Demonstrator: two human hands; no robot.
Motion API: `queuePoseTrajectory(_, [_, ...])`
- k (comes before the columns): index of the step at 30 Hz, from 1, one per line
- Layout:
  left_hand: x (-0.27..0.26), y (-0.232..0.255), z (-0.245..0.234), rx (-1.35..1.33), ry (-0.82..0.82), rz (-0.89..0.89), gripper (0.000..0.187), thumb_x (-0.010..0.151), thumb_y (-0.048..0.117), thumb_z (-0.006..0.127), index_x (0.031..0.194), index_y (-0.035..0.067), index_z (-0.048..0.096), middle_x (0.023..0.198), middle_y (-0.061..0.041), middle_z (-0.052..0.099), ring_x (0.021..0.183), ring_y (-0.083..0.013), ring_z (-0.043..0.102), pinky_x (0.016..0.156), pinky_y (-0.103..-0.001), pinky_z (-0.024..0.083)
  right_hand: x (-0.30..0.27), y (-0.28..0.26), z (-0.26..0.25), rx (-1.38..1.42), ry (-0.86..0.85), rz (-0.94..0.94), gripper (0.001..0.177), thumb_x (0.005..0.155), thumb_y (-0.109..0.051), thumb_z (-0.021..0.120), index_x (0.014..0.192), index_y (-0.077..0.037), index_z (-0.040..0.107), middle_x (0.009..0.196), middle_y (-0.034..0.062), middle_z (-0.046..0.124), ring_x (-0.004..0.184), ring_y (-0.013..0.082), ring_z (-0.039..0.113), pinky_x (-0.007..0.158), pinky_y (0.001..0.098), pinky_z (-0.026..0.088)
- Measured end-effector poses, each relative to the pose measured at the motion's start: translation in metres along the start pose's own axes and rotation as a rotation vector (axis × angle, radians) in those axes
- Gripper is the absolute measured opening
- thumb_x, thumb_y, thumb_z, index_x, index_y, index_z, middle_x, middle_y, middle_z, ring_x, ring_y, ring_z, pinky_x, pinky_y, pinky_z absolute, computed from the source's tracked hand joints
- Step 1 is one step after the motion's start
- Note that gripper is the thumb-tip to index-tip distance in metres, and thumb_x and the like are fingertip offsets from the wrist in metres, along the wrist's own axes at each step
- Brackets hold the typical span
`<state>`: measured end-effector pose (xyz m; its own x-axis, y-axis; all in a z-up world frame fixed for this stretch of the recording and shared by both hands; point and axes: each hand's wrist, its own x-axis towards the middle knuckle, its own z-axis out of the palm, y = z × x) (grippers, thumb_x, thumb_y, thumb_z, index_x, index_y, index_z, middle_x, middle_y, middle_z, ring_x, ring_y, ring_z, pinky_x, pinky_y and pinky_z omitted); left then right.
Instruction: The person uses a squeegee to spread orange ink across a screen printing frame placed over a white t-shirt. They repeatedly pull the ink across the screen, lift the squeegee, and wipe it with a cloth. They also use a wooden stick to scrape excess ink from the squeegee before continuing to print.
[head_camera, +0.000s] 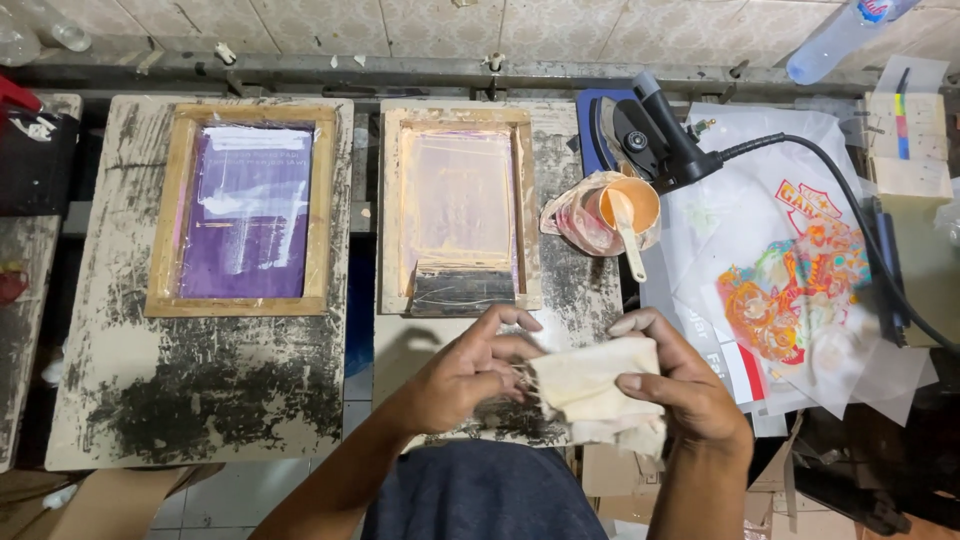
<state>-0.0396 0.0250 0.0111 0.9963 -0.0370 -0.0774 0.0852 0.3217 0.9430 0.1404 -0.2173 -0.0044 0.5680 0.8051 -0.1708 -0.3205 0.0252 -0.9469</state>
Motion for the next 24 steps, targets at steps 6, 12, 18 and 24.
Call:
queuePoseTrajectory(6, [-0.006, 0.005, -0.022, -0.3, -0.032, 0.066, 0.081, 0.1, 0.063, 0.02, 0.158, 0.006, 0.027, 0.162, -0.021, 0.037, 0.149, -0.0367, 0.041, 0.12, -0.058, 0.036, -0.021, -0.039, 0.014, -0.553, 0.398, 0.472, 0.029, 0.083, -0.002, 0.08, 0.112, -0.003, 0.075, 0.096, 0.013, 0.073, 0.083, 0.0205, 0.065, 0.057, 0.037, 0.058])
queuePoseTrajectory(12, [-0.007, -0.008, -0.011, -0.345, 0.215, 0.064, 0.037, 0.099, 0.027, 0.055, 0.127, 0.004, 0.064, 0.147, -0.019, 0.058, 0.131, -0.0374, 0.062, 0.106, -0.052, 0.053, -0.022, 0.088, -0.011, -1.382, 0.132, -0.169, 0.051, 0.077, -0.013, 0.078, 0.127, -0.021, 0.07, 0.104, 0.0045, 0.07, 0.093, 0.022, 0.062, 0.077, 0.0363, 0.053])
queuePoseTrajectory(18, [-0.03, 0.012, 0.005, -0.126, -0.015, 0.278, 0.024, 0.091, 0.007, 0.066, 0.114, 0.007, 0.06, 0.139, -0.016, 0.06, 0.129, -0.0293, 0.062, 0.113, -0.041, 0.053, -0.013, 0.084, 0.05, -0.768, 0.243, 0.179, 0.029, 0.086, -0.029, 0.078, 0.062, -0.014, 0.074, 0.089, 0.0052, 0.091, 0.038, 0.0031, 0.03, 0.035, 0.0219, 0.03])
queuePoseTrajectory(24, [-0.064, 0.031, 0.045, -0.189, -0.005, 0.275, 0.027, 0.092, 0.014, 0.064, 0.118, 0.008, 0.06, 0.141, -0.015, 0.06, 0.131, -0.0282, 0.062, 0.115, -0.041, 0.052, 0.061, 0.123, 0.068, -1.242, 0.156, -0.186, 0.03, 0.074, -0.022, 0.081, 0.099, -0.011, 0.068, 0.085, 0.0147, 0.064, 0.087, 0.0392, 0.064, 0.074, 0.0494, 0.051])
